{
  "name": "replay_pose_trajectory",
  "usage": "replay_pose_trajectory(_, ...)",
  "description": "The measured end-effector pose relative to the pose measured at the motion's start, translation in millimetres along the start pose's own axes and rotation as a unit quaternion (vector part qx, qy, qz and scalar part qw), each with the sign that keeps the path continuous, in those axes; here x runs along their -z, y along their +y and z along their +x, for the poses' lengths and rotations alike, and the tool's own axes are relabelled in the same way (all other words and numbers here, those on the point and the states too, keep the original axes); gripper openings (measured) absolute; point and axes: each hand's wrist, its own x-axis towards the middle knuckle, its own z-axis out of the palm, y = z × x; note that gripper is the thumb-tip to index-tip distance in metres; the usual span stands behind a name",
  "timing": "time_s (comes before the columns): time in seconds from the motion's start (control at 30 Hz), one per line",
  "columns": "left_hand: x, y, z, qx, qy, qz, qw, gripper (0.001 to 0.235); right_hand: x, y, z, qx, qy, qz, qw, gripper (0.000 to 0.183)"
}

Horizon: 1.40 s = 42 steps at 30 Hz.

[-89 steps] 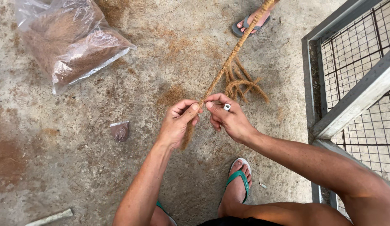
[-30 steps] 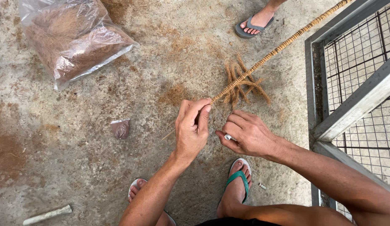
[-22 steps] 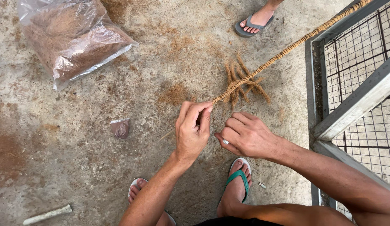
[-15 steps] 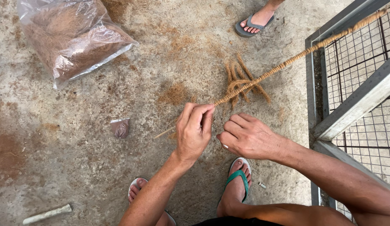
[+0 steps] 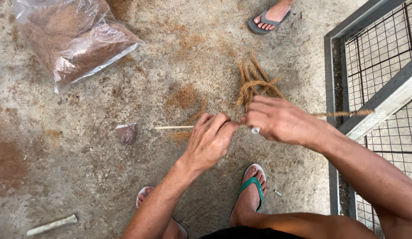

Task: The person wraps a thin fiber or string around a long, cylindrical stick to create a textured, rope-like surface. They hold the stick with one hand and wind the fiber with the other, working along the length of the stick. The process involves continuous winding and tensioning of the material.

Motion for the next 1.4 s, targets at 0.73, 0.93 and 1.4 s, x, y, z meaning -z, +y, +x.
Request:
replay_pose_trajectory(0.73,46,-95,-29,0.329,-0.238,-0.463,0.788,0.011,-96,-11,23,-0.371,-0.042,0.506,0.778,0.039)
replay_pose_trajectory(0.93,5,-91,-39,0.415,0.004,-0.612,0.673,0.014,-92,-4,37,-0.468,0.034,0.522,0.712,0.036)
replay_pose_trajectory(1.4,-32,-40,-4,0.39,0.251,-0.693,0.552,0.024,-61,-38,33,-0.192,0.285,0.227,0.911,0.029)
